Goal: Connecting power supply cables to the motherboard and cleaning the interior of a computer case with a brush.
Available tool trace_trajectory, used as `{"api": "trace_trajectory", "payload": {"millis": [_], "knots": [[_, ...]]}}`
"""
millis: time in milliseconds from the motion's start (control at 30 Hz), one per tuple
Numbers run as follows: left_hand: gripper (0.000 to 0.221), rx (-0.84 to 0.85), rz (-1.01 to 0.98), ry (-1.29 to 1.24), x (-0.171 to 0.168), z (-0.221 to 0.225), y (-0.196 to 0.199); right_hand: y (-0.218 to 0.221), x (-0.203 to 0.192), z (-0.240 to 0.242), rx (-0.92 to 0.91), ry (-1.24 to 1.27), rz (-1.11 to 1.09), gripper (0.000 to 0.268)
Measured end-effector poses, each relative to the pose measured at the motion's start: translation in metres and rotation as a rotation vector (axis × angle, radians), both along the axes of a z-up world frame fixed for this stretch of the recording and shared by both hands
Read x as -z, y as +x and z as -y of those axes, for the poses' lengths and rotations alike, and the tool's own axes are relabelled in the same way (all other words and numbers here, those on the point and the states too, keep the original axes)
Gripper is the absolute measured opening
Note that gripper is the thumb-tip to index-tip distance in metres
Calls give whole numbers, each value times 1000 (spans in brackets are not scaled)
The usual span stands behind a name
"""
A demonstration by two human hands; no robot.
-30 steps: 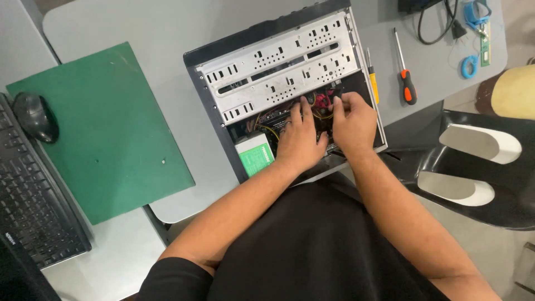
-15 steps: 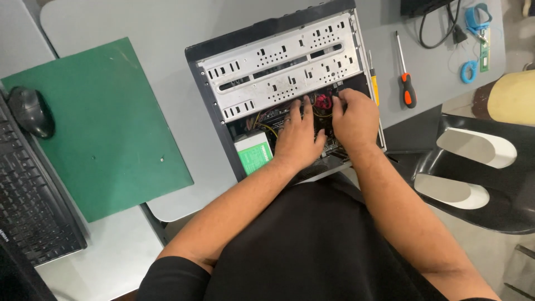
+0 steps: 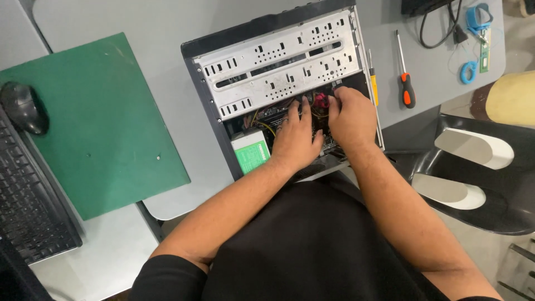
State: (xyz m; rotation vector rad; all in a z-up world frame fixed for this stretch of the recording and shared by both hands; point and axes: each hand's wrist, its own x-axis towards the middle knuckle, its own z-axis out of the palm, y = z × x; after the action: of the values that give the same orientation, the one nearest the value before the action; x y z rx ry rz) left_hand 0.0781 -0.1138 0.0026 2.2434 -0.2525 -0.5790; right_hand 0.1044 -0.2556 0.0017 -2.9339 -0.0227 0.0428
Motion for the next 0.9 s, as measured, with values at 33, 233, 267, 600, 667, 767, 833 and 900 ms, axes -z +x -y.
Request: {"api": "trace_trajectory", "payload": {"millis": [33,233,267,600,667,767,833,900], "knots": [[67,-1,-1,1,-2,-1,0,-1,-1,0,-1,1,-1,17],[67,8,-22,3,-9,-2,-2,-2,-4,-2,-39,-33,-18,16],[68,-1,-42,-17,-9,-2,-4,-3,-5,-3,-31,-20,-36,16],[49,-44,268,-52,-43,-48,-13,-32,18,-42,881,1275,-440,37],[46,-37,365,10,-41,-61,-13,-30,20,-52,931,1399,-490,30],[37,41,562,203,-28,-80,-14,-29,28,-66,926,1547,-624,22],[32,123,662,335,-21,-90,-15,-30,31,-76,883,1574,-703,22],[25,131,742,445,-19,-99,-16,-31,27,-87,601,1168,-493,22]]}}
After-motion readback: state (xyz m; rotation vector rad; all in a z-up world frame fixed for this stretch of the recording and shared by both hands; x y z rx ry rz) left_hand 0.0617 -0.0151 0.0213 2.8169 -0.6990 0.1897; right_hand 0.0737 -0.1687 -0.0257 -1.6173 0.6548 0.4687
